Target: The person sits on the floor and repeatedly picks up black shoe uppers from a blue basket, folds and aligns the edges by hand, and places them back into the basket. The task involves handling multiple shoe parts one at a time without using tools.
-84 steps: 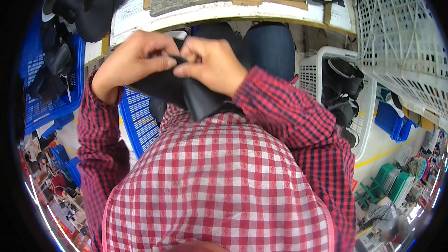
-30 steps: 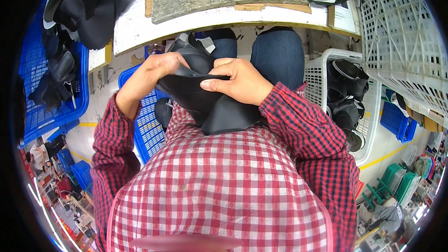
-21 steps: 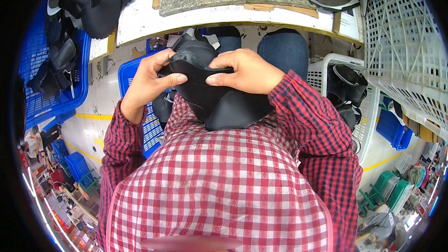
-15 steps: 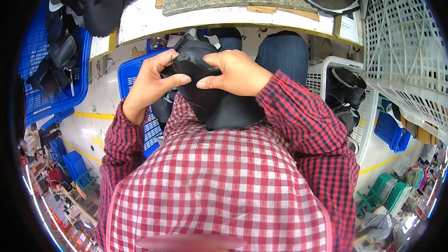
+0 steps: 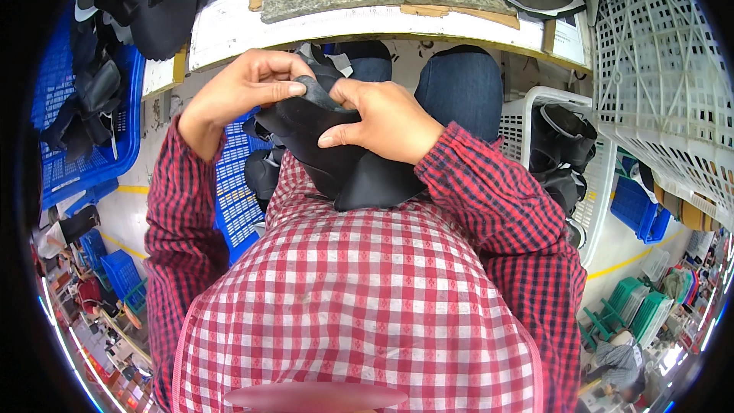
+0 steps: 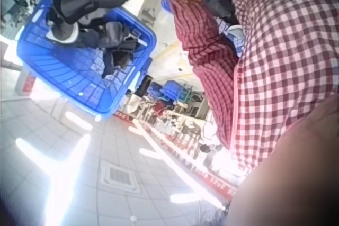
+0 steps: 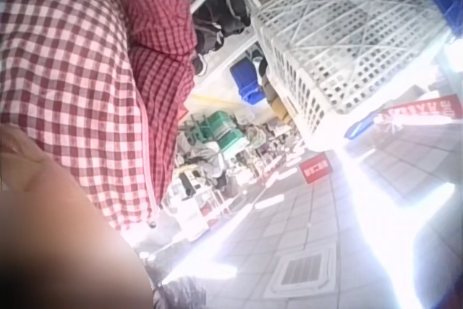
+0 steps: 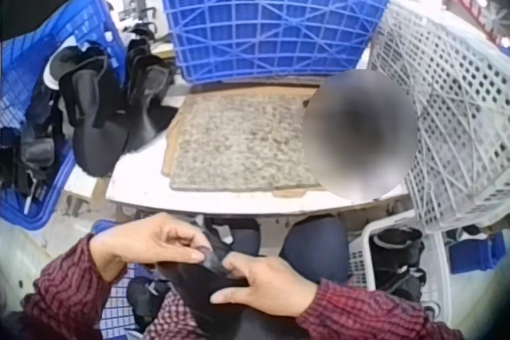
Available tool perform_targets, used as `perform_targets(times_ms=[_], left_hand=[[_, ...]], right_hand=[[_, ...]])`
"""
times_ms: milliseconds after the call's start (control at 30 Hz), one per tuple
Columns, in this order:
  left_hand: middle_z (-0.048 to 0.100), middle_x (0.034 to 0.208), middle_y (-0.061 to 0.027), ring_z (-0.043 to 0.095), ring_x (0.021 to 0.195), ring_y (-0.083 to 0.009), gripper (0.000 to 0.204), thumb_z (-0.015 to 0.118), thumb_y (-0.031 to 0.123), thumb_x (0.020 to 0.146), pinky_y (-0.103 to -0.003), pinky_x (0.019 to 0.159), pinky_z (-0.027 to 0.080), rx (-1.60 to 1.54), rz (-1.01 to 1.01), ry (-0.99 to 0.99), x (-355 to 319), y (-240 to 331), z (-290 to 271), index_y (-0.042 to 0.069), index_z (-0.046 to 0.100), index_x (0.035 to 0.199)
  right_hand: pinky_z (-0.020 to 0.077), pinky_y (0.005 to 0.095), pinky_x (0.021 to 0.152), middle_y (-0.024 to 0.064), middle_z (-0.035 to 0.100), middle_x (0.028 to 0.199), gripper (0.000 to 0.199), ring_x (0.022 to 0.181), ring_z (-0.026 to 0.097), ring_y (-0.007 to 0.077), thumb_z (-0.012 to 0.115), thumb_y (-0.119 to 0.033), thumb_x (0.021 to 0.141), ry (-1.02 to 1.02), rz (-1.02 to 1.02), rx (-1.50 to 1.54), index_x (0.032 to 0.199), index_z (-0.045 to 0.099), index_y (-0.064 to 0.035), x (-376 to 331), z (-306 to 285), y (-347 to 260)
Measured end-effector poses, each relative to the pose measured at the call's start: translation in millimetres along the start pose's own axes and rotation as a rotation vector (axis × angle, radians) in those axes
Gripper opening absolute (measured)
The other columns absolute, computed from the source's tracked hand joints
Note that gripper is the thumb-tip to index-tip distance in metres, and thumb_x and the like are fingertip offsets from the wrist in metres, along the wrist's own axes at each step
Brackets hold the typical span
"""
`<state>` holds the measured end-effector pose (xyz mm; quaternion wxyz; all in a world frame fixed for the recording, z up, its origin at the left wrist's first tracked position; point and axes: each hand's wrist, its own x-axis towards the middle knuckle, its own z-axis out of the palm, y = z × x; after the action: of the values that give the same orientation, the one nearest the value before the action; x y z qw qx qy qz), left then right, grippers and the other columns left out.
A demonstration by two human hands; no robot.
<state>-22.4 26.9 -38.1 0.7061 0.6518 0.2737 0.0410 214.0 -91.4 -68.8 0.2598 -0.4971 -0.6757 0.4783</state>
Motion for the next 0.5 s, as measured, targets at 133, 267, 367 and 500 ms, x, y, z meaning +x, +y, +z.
perform_targets(times_ms=[133, 267, 367, 500], left_hand=[[0.072, 0.113, -0.0086, 0.066, 0.102, -0.0102, 0.027, 0.073, 0.011, 0.098, -0.026, 0.092, 0.053, 0.143, -0.110, -0.366, 33, 14, -20, -0.004, 0.070, 0.120], [0.073, 0.107, -0.0072, 0.067, 0.098, -0.0105, 0.024, 0.072, 0.009, 0.098, -0.026, 0.090, 0.054, 0.124, -0.103, -0.423, 42, 19, -21, -0.004, 0.072, 0.118], [0.074, 0.099, -0.0052, 0.069, 0.092, -0.0111, 0.023, 0.072, 0.010, 0.098, -0.026, 0.087, 0.055, 0.107, -0.089, -0.290, 35, 14, -15, -0.004, 0.073, 0.116], [0.075, 0.098, -0.0036, 0.069, 0.089, -0.0106, 0.021, 0.070, 0.008, 0.098, -0.026, 0.085, 0.056, 0.087, -0.012, -0.165, 17, -1, -15, -0.002, 0.075, 0.116]], right_hand=[[0.0566, 0.0406, 0.082, 0.0152, 0.075, 0.098, 0.059, 0.095, 0.074, 0.0336, 0.091, -0.036, 0.077, 0.075, 0.021, -0.013, 0.112, 0.059, -0.0018, -1, 4, -3], [0.0568, 0.0405, 0.082, 0.0155, 0.075, 0.098, 0.062, 0.095, 0.074, 0.0340, 0.092, -0.035, 0.077, 0.093, 0.055, 0.040, 0.115, 0.056, -0.0021, -2, 2, -2], [0.0560, 0.0408, 0.079, 0.0156, 0.075, 0.096, 0.057, 0.091, 0.074, 0.0338, 0.090, -0.034, 0.079, 0.096, 0.073, 0.092, 0.113, 0.056, -0.0027, -2, 2, 0], [0.0548, 0.0404, 0.076, 0.0139, 0.075, 0.090, 0.046, 0.085, 0.073, 0.0328, 0.087, -0.032, 0.083, 0.144, 0.085, 0.076, 0.108, 0.061, -0.0041, -1, 9, 3]])
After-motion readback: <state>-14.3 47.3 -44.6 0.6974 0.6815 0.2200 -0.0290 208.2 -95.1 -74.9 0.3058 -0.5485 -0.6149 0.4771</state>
